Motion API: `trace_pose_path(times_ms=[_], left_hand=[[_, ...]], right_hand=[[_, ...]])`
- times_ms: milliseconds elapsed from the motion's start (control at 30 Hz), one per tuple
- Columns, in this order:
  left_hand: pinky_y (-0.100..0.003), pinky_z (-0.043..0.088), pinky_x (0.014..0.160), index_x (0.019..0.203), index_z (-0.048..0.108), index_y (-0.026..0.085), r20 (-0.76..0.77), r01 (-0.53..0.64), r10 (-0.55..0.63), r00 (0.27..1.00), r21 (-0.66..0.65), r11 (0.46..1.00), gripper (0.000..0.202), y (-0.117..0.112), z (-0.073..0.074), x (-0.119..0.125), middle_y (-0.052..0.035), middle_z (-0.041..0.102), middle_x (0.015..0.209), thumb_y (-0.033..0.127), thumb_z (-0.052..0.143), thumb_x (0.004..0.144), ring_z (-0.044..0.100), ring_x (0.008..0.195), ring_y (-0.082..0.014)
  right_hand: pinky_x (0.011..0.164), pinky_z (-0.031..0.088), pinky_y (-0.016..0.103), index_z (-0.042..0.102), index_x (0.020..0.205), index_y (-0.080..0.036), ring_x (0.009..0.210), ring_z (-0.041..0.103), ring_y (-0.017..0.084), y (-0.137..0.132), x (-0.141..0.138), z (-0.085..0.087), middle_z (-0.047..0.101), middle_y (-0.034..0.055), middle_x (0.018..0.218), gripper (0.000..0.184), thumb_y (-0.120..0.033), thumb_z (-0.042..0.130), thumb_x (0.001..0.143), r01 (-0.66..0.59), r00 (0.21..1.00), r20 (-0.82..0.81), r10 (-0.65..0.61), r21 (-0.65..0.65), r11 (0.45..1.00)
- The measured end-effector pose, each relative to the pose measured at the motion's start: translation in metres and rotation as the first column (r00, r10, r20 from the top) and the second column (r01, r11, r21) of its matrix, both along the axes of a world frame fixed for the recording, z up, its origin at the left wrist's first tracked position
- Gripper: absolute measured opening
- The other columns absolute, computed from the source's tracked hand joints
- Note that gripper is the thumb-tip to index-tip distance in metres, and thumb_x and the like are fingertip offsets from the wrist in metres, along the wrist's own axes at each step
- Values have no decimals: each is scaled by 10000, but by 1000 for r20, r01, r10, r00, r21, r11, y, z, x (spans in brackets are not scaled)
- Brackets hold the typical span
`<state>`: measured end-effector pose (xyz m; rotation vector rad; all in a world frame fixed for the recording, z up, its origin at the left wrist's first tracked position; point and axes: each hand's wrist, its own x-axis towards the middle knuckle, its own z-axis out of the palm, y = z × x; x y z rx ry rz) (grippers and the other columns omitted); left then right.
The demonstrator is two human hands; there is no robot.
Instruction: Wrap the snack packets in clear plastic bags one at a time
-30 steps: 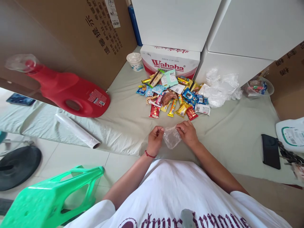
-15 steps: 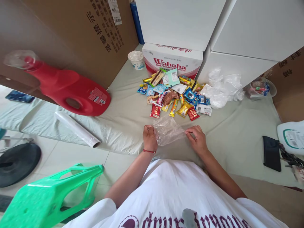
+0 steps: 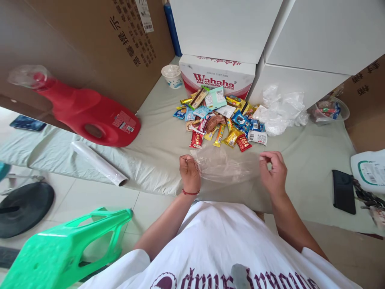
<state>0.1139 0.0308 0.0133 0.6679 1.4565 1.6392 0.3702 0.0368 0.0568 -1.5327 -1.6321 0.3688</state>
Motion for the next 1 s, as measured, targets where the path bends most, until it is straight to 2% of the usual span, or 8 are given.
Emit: trace_pose_path(times_ms=[100,200,367,500,633,767,867,1000], left_hand=[[-247,330,440,882,401,262,-62,62,-59,996,51,997,381,-8,15,15,86,395,613,621,484,983,366,456,-84],[-244,355,470,901,428,257,-90,114,-106,990,91,989,379,-16,25,25,81,398,605,621,491,984,399,487,-90],[-228,328,436,891,424,252,-10,161,-160,987,85,983,372,-27,23,27,94,382,572,601,511,987,368,448,-79],[-207,304,415,873,406,255,123,176,-178,976,29,984,400,-26,8,17,99,372,594,618,554,955,333,437,-68],[-209,295,401,852,410,254,69,221,-217,974,-61,973,417,-14,-11,-7,102,373,587,627,580,925,323,421,-70],[-214,282,391,860,440,255,-8,321,-326,945,-161,933,394,1,-25,-35,103,389,566,614,598,907,335,404,-81],[-220,285,401,839,465,255,-62,400,-421,905,-215,891,370,13,-28,-52,102,391,541,580,637,886,352,399,-91],[-223,274,427,813,499,250,-150,411,-444,883,-210,887,332,27,-28,-60,102,388,524,527,673,871,343,406,-92]], right_hand=[[1001,468,453,689,1061,-249,1064,605,272,-4,-49,25,689,100,1069,236,-435,566,985,-403,915,-13,403,-56,913],[997,473,429,677,1027,-235,1061,602,261,-9,-96,18,692,98,1066,306,-524,605,957,-566,822,-148,550,-108,817],[766,516,302,628,850,-223,781,609,167,-16,-113,-17,639,15,815,335,-533,585,968,-612,691,-603,398,-196,766],[742,534,285,617,876,-223,757,617,147,-15,-91,-27,650,2,822,353,-571,673,890,-487,638,-759,128,-270,831],[658,580,292,534,861,-239,728,662,151,3,-55,-25,688,20,916,466,-637,756,765,-373,561,-818,-130,-390,842],[406,405,193,523,818,-233,495,535,90,33,-12,-26,622,-38,717,528,-623,834,644,-294,650,-726,-224,-512,807],[347,291,189,533,771,-225,421,448,72,55,12,-29,561,-62,615,485,-576,840,636,-304,745,-647,-162,-545,781],[350,254,199,557,771,-220,394,385,66,85,28,-38,553,-69,577,435,-543,824,653,-315,822,-565,-68,-551,773]])
